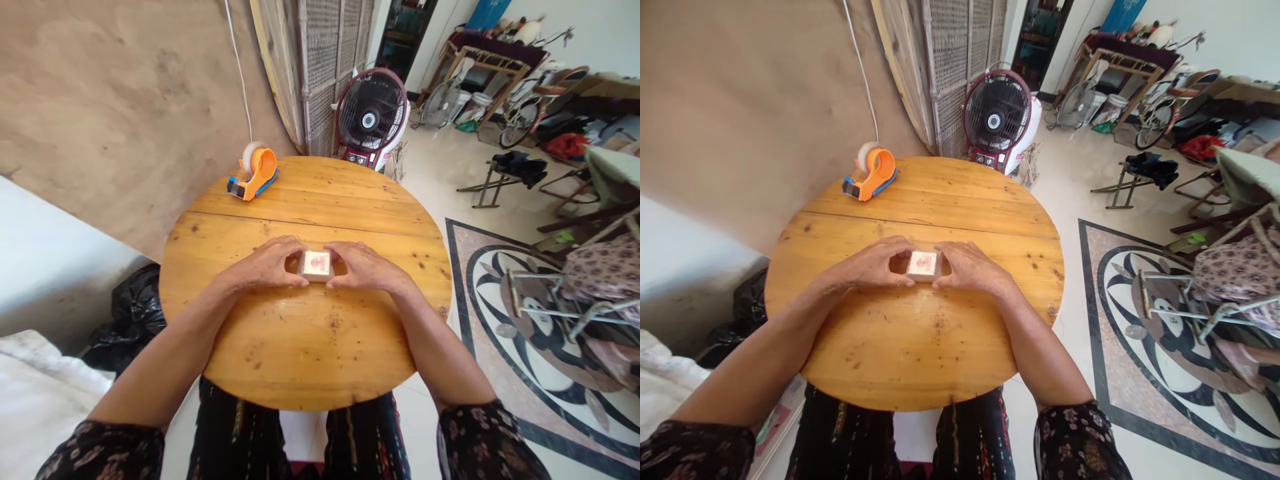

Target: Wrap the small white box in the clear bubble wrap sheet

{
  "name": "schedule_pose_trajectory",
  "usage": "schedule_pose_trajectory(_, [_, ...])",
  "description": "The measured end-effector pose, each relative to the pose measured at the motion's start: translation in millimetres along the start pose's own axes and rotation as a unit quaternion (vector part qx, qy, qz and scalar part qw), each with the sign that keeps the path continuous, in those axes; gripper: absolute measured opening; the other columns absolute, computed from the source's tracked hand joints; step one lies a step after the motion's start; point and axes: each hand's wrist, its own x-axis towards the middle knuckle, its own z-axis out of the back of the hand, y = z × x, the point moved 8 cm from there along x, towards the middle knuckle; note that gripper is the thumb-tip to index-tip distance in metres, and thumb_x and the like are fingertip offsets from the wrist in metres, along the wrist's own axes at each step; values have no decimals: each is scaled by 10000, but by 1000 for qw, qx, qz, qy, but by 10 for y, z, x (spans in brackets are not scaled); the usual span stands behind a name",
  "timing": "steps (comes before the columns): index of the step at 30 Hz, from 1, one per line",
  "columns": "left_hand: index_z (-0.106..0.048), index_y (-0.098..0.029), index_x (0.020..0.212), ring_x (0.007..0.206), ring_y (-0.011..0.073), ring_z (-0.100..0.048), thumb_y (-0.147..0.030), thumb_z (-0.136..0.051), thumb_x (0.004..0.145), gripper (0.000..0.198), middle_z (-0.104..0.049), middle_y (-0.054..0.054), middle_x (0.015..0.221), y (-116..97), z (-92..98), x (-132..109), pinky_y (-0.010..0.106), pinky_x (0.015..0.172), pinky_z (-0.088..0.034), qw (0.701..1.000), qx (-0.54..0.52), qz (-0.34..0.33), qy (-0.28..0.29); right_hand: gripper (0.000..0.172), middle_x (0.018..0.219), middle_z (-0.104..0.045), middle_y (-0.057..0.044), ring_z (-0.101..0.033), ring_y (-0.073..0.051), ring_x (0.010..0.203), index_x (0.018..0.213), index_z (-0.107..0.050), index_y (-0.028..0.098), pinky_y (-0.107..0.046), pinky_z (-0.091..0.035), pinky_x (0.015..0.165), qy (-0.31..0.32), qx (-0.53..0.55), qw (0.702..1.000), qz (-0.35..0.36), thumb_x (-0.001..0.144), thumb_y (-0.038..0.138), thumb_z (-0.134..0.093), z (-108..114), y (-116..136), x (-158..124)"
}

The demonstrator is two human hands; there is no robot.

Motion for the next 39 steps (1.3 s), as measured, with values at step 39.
schedule_pose_trajectory(39, [-641, -129, 1095, 793, 199, -668, -353, -629, 741, 420, -703, 81, 881, 338, 16, -218, 347, 747, -553, 896, -358, 253, -69, 286, 992, -703, -88, -648, -181, 899, 912, -645, 155, -308, -505, 816, -133, 400, 900, -116, 808, 402, -546, 82, -557, 38])
